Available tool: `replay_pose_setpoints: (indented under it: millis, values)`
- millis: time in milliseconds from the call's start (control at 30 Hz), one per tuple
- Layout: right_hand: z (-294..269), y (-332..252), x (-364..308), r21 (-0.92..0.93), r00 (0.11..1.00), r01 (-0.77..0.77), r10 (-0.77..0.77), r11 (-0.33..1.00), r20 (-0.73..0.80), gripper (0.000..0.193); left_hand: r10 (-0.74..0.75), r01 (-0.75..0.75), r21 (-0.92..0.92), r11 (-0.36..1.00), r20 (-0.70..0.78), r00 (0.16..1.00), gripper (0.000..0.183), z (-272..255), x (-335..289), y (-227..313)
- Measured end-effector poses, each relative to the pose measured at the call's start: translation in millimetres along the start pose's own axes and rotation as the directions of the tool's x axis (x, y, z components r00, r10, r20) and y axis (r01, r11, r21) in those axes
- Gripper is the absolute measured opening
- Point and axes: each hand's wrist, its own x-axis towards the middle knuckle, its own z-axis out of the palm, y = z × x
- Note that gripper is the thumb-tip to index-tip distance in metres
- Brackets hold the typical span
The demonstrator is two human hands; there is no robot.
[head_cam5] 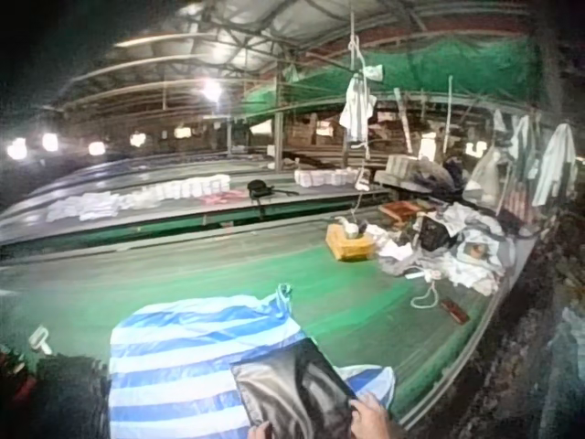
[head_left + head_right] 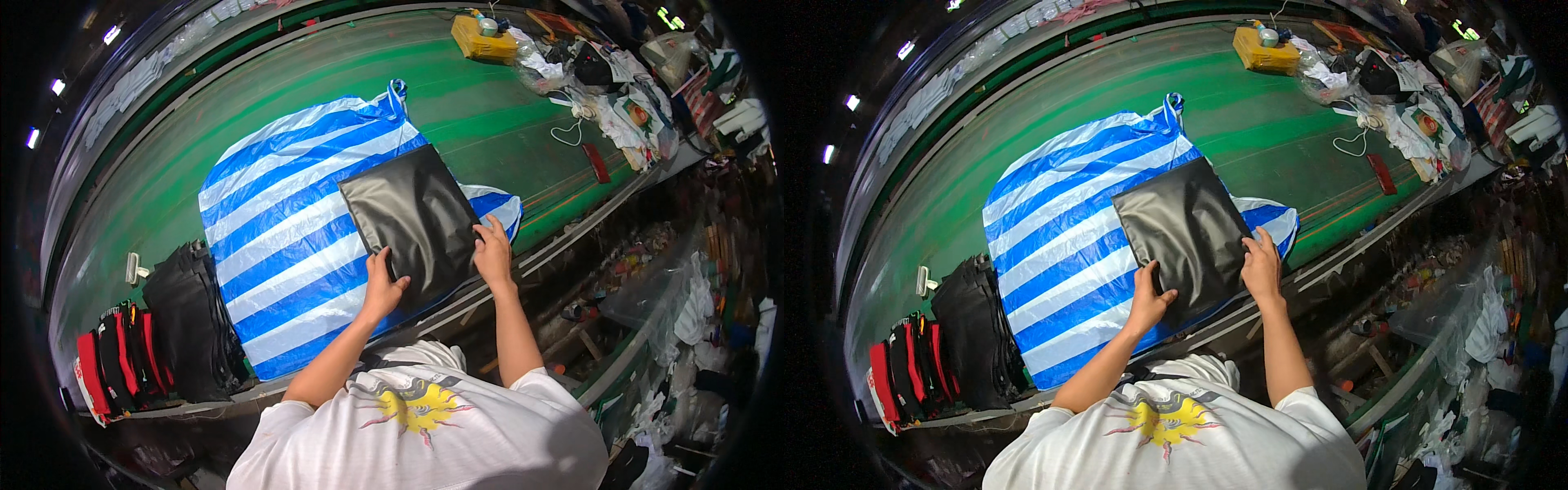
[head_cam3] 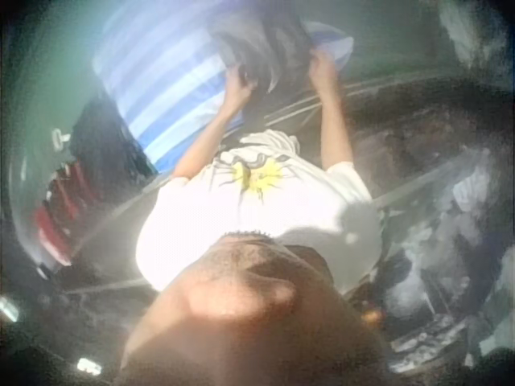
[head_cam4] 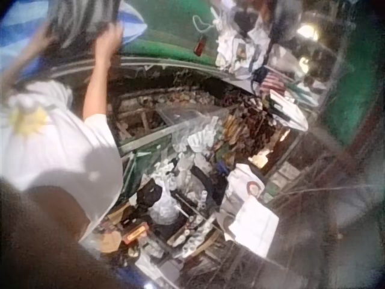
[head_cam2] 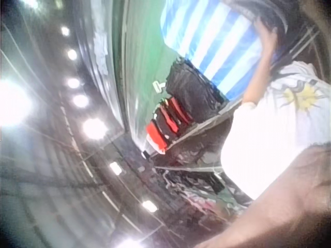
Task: The person folds various t-shirts and places them into black plastic bags on a green conveyor belt. The person handles white, red, and black shirts, folding each one and inserting it into a bag before moving to the next item.
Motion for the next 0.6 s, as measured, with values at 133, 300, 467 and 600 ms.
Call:
replay_pose_setpoints:
  millis: [133, 300, 467, 600]
  values:
    - [12, -6, -24, -0.102, 1.0, 0.025, -0.023, 0.994, 0.018, 0.032, -0.055, 0.052, 0.05, 0.997, 0.055, 0.997, 0.083, -2, -22, 2]
    - [29, -22, -57, -0.23, 0.987, -0.007, 0.043, 0.973, 0.152, 0.044, -0.011, 0.011, 0.066, 0.998, 0.012, 1.0, 0.089, 4, -30, -14]
    - [35, -21, -50, -0.204, 0.994, -0.008, 0.031, 0.979, 0.108, 0.044, -0.036, 0.034, 0.107, 0.994, 0.022, 0.999, 0.09, 3, -28, -5]
    - [31, -34, -55, -0.173, 0.996, 0.04, -0.025, 0.984, 0.088, 0.043, -0.061, 0.051, 0.111, 0.992, 0.088, 0.994, 0.087, -17, -46, 14]
